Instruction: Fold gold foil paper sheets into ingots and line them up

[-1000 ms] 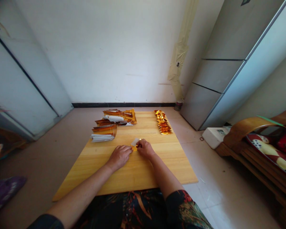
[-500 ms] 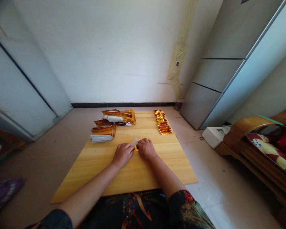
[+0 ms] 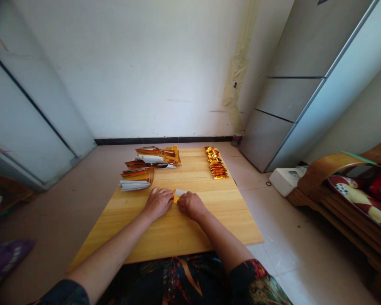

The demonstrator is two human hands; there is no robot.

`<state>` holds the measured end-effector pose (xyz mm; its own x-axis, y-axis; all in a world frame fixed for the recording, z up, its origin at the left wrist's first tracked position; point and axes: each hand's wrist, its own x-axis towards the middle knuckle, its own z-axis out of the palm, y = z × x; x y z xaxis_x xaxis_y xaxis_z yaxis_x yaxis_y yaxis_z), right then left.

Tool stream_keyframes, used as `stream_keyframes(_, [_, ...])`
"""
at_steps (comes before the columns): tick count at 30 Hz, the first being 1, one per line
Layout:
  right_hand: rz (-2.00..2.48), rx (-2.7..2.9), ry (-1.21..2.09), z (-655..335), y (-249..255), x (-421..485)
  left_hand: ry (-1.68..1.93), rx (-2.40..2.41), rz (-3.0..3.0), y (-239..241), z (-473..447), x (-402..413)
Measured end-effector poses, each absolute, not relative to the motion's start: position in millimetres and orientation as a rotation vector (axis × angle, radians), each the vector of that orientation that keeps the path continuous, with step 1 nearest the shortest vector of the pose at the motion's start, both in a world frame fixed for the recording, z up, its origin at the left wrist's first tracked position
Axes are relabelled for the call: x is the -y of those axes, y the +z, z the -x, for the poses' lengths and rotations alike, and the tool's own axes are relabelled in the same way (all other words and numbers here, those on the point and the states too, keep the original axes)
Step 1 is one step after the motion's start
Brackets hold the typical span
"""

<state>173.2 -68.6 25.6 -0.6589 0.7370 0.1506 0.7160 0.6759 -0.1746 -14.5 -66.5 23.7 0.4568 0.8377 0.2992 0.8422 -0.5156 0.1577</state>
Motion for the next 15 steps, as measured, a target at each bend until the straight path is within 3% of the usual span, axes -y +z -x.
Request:
stream_keyframes(8, [0.898, 2.543, 0.226, -194.8, 9.0, 46.9, -0.608, 1.564, 2.645, 17.3, 13.4, 71.6])
stream_keyframes(15, [1.103, 2.624, -0.031, -186.3, 14.1, 54.9, -0.561, 1.475, 2.594, 21.5, 10.1, 73.9])
